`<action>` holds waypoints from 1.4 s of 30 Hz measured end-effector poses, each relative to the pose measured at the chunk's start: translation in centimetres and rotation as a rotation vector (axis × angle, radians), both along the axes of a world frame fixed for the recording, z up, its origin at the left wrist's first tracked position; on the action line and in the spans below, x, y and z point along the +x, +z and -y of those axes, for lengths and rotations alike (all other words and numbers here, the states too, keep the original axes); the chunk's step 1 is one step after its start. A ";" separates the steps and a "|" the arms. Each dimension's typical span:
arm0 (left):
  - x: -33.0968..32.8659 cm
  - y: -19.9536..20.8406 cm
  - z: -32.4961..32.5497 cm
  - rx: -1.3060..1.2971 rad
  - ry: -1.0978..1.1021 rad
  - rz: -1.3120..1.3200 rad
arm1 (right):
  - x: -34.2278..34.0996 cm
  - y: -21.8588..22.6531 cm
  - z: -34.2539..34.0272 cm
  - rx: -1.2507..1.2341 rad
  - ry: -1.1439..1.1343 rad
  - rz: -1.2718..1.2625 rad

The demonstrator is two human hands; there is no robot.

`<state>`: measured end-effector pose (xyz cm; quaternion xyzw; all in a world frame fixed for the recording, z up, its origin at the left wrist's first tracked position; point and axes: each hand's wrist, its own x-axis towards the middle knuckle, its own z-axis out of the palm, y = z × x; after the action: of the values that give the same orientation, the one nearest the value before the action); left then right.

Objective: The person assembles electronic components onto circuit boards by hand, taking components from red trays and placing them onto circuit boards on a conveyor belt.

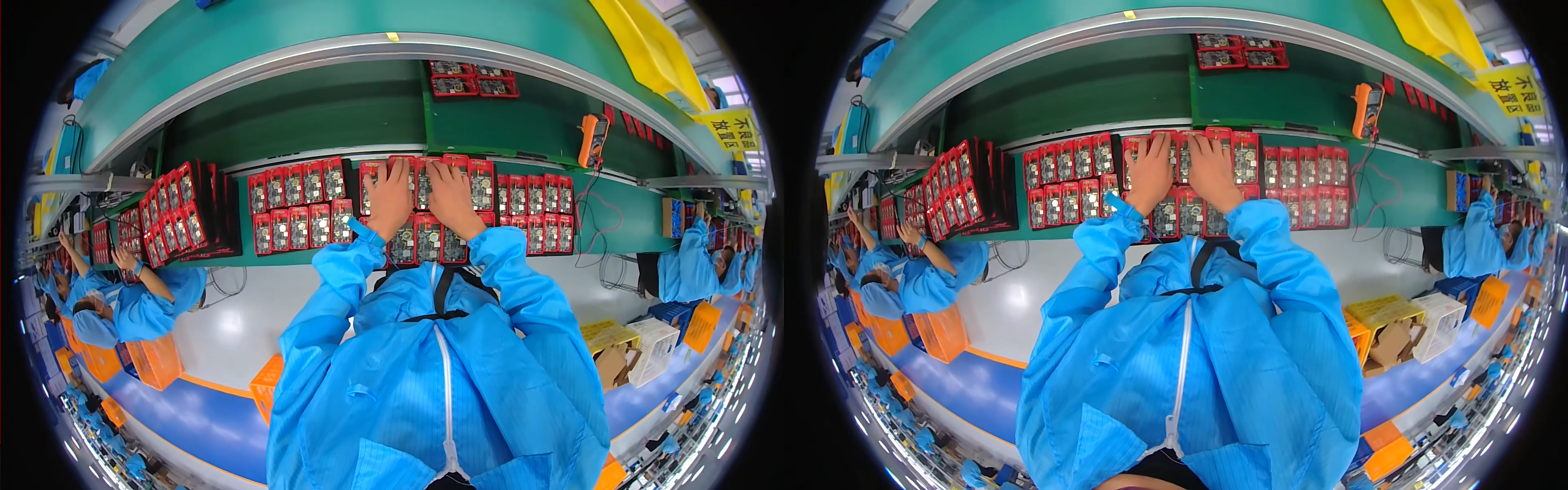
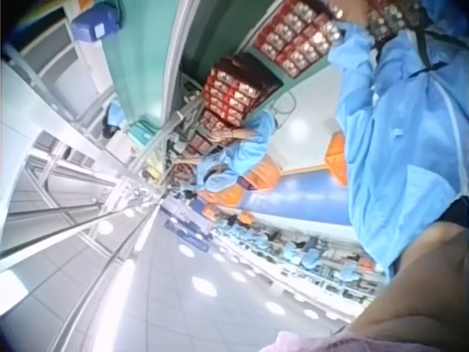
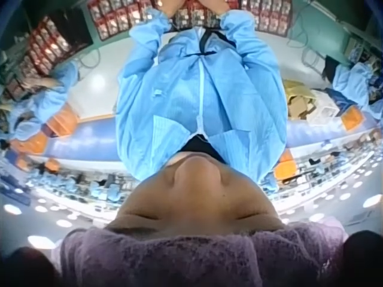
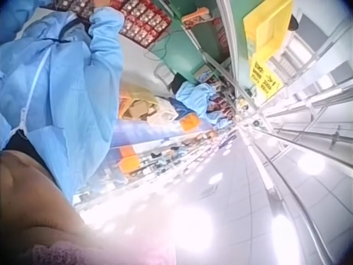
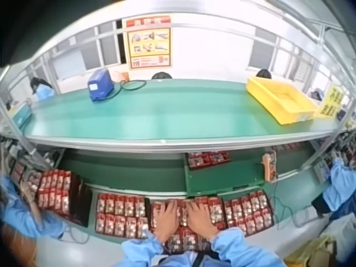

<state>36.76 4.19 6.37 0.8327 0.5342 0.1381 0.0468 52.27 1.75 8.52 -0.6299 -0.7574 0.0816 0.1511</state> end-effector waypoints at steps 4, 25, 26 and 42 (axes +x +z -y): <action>0.3 -0.1 -0.3 -0.015 0.030 -0.002 | -0.2 0.3 -0.2 -0.007 -0.017 -0.023; -6.4 -1.4 1.1 -0.204 0.223 0.599 | -8.0 -1.0 -5.6 0.087 -0.017 -0.318; -6.6 -2.5 0.8 -0.179 0.211 0.680 | -8.6 -0.8 -5.5 0.082 -0.012 -0.306; -5.7 -2.0 1.2 -0.218 0.234 0.553 | -9.4 -2.4 -6.2 0.064 -0.142 -0.441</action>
<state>31.02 3.04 4.36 0.6866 0.6049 0.3057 0.2633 42.90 7.90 6.09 -0.6436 -0.6620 0.1825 0.3381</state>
